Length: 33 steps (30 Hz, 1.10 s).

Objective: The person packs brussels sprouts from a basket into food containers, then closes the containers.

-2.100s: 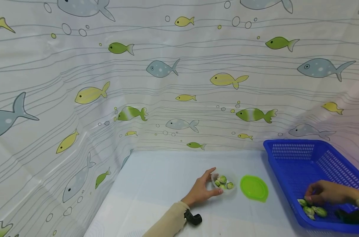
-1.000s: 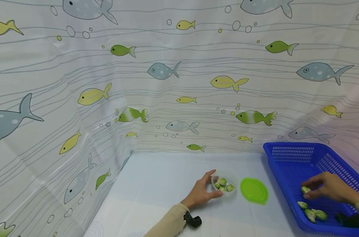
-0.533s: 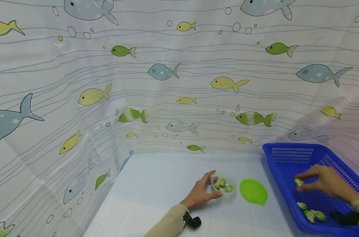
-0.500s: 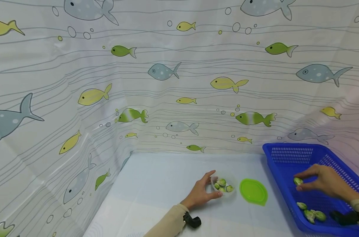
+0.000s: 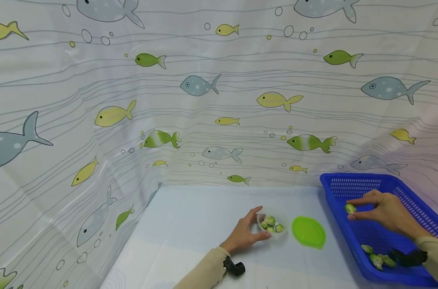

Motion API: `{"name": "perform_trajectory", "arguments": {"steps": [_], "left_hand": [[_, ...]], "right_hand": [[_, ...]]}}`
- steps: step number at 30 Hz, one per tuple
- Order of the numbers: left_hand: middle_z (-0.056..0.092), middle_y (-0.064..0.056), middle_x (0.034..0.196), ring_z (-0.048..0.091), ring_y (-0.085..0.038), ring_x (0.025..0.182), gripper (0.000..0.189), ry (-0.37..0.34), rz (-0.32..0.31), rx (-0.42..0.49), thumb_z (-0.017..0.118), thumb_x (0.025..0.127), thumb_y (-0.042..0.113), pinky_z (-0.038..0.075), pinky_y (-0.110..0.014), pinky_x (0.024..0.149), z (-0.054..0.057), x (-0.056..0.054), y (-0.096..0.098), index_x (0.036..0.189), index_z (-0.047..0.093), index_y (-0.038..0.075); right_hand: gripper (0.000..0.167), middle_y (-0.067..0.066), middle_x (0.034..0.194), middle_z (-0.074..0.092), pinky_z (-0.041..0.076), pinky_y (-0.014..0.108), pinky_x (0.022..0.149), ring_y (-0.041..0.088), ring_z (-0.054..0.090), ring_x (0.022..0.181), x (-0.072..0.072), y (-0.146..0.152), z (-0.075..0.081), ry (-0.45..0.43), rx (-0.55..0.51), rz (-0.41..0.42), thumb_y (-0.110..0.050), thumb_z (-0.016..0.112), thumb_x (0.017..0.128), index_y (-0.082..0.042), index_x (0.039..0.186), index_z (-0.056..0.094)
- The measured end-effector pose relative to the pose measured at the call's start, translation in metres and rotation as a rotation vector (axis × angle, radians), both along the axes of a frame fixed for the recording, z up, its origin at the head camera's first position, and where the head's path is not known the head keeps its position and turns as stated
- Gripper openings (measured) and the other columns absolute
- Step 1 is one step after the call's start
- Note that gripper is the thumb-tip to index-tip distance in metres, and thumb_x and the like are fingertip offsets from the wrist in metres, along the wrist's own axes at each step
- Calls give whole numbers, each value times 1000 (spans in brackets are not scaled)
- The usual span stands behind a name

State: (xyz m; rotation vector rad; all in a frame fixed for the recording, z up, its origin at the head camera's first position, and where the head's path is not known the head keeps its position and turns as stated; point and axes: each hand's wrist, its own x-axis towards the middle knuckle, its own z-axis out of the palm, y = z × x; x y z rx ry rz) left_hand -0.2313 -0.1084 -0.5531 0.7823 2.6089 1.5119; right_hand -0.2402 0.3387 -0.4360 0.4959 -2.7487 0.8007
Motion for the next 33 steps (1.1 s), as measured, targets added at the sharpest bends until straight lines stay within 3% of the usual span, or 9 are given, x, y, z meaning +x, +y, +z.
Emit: {"name": "perform_trajectory", "arguments": {"steps": [5,10,21,27,33], "left_hand": [[62,-4,153,57,-15,141,90,-6,1,-2,78,94,43,38,-51,123,1,0,0,167,32,16],[62,-4,153,57,-15,141,90,0,-1,-8,77,94,43,38,-51,123,2,0,0,167,32,15],[63,-5,152,59,-14,140,90,14,-4,-8,78,94,42,39,-49,123,1,0,-1,166,32,14],[63,-5,152,59,-14,139,90,16,-4,-1,78,94,41,40,-48,122,-1,0,-1,166,32,14],[63,-5,151,59,-14,139,90,18,-6,6,78,94,41,38,-48,123,0,0,-1,166,33,13]], "right_hand": [[37,-7,97,69,41,21,68,-5,50,88,1,-11,8,10,-73,7,-35,98,75,-21,107,87],[37,1,101,70,39,22,70,2,53,92,3,-26,12,-4,-140,30,-32,96,79,-19,111,86],[34,-6,96,67,40,23,67,9,52,94,0,-66,8,1,-235,122,-20,97,76,-13,108,86],[35,-4,95,67,41,26,64,8,55,92,-1,-88,12,-24,-280,197,-16,96,77,-12,109,85],[35,-4,92,64,35,31,65,8,49,84,-3,-110,18,-22,-280,239,-20,97,76,-18,109,86]]}}
